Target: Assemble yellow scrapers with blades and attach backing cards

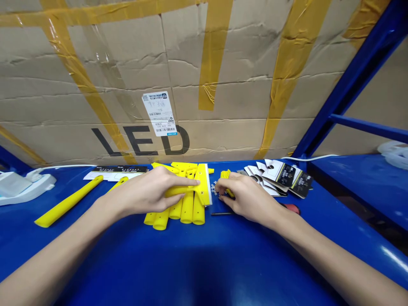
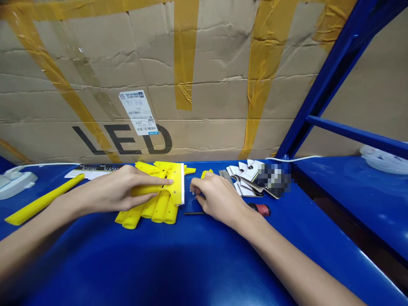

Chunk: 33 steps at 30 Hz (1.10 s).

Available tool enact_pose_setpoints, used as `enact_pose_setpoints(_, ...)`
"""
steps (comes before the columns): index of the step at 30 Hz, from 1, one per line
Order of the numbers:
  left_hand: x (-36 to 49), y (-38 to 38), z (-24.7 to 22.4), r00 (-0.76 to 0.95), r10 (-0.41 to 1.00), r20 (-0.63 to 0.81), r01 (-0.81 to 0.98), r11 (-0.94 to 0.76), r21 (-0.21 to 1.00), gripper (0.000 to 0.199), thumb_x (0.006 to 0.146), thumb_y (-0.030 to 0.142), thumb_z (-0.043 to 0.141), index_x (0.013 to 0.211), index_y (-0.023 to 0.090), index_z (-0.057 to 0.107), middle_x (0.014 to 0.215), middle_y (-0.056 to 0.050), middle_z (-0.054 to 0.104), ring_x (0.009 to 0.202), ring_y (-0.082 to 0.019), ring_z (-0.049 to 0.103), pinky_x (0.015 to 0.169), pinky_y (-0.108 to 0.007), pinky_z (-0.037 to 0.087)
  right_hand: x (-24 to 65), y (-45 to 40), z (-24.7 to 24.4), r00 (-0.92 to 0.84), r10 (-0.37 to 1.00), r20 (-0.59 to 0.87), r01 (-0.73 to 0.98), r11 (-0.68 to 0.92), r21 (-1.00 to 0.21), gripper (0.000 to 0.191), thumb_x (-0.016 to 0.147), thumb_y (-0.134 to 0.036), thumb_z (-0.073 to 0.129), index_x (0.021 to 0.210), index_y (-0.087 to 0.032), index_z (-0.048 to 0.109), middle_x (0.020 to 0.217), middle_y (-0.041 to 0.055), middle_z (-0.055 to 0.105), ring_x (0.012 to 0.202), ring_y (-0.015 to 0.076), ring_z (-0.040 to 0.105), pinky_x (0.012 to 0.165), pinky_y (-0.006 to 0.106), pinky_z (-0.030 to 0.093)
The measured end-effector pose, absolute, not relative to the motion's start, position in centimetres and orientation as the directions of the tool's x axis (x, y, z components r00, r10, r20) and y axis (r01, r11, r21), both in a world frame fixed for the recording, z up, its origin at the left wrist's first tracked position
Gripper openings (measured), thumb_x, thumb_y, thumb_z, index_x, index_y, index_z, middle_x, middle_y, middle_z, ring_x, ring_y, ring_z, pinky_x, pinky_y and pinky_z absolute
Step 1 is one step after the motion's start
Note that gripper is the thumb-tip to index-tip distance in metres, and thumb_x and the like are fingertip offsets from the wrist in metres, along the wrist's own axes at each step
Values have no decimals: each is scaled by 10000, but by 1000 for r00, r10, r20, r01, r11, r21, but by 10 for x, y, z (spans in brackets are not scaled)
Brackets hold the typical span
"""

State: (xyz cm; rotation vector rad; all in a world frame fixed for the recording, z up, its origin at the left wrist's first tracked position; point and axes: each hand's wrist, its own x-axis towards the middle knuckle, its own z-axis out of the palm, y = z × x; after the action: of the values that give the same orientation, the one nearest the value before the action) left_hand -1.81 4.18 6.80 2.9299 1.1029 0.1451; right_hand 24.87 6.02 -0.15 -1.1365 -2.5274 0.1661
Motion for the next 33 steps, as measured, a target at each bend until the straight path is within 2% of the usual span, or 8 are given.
enact_pose_setpoints(6, -12, 41, 67, 755, 651, 83, 651, -759, 34, 397, 939, 289, 560, 1299, 214, 709, 790, -52, 776, 569, -177, 633, 553, -288, 424, 249, 60, -2, -628, 728, 273, 687, 684, -245, 144, 857, -68, 594, 876, -200, 647, 814, 34, 735, 778, 194, 653, 746, 309, 394)
enact_pose_setpoints(11, -10, 40, 66, 762, 644, 63, 644, -765, 35, 401, 945, 281, 554, 1313, 216, 700, 768, -50, 778, 560, -166, 624, 540, -274, 411, 250, 58, 0, -603, 762, 236, 687, 646, -333, 206, 808, -39, 597, 895, -211, 670, 707, -9, 741, 608, 153, 618, 612, 274, 354)
enact_pose_setpoints(14, -9, 40, 64, 773, 630, 70, 627, -776, 69, 394, 948, 270, 551, 1308, 228, 703, 774, -51, 772, 566, -158, 612, 544, -265, 421, 252, 58, 3, -577, 779, 245, 688, 625, -368, 279, 762, -7, 588, 933, -209, 676, 672, -25, 732, 558, 139, 600, 598, 264, 365)
enact_pose_setpoints(16, -8, 39, 63, 775, 627, 75, 622, -779, 83, 388, 939, 259, 562, 1297, 238, 711, 791, -53, 771, 581, -158, 612, 554, -263, 429, 253, 57, 7, -534, 793, 294, 663, 608, -437, 283, 756, -20, 598, 956, -208, 666, 685, -27, 736, 582, 144, 623, 630, 265, 411)
enact_pose_setpoints(20, -3, 34, 63, 784, 621, 15, 615, -780, 115, 415, 924, 223, 567, 1318, 249, 697, 817, -53, 782, 619, -172, 642, 563, -270, 424, 250, 52, 17, -390, 766, 512, 494, 643, -585, 128, 827, -138, 640, 933, -211, 634, 816, 7, 754, 677, 147, 659, 666, 263, 485)
enact_pose_setpoints(23, 0, 31, 63, 796, 606, -10, 599, -785, 156, 437, 924, 191, 558, 1339, 257, 677, 826, -41, 788, 618, -165, 654, 568, -268, 419, 246, 49, 16, -419, 632, 652, 486, 763, -426, 53, 910, -167, 597, 909, -199, 639, 836, 32, 732, 722, 154, 649, 688, 279, 480)
enact_pose_setpoints(27, 1, 31, 62, 809, 587, 34, 578, -805, 133, 415, 930, 197, 549, 1318, 260, 685, 770, -23, 768, 586, -148, 632, 549, -257, 403, 243, 49, 6, -551, 495, 672, 524, 832, -183, 204, 990, -165, 487, 889, -177, 664, 817, 70, 720, 757, 184, 630, 706, 319, 472)
enact_pose_setpoints(33, -5, 35, 62, 792, 605, 84, 599, -796, 85, 403, 948, 255, 555, 1331, 254, 680, 784, -32, 768, 606, -161, 613, 566, -273, 391, 246, 48, 7, -608, 460, 647, 518, 847, -116, 201, 970, -142, 491, 980, -174, 690, 899, 99, 696, 863, 211, 612, 752, 338, 485)
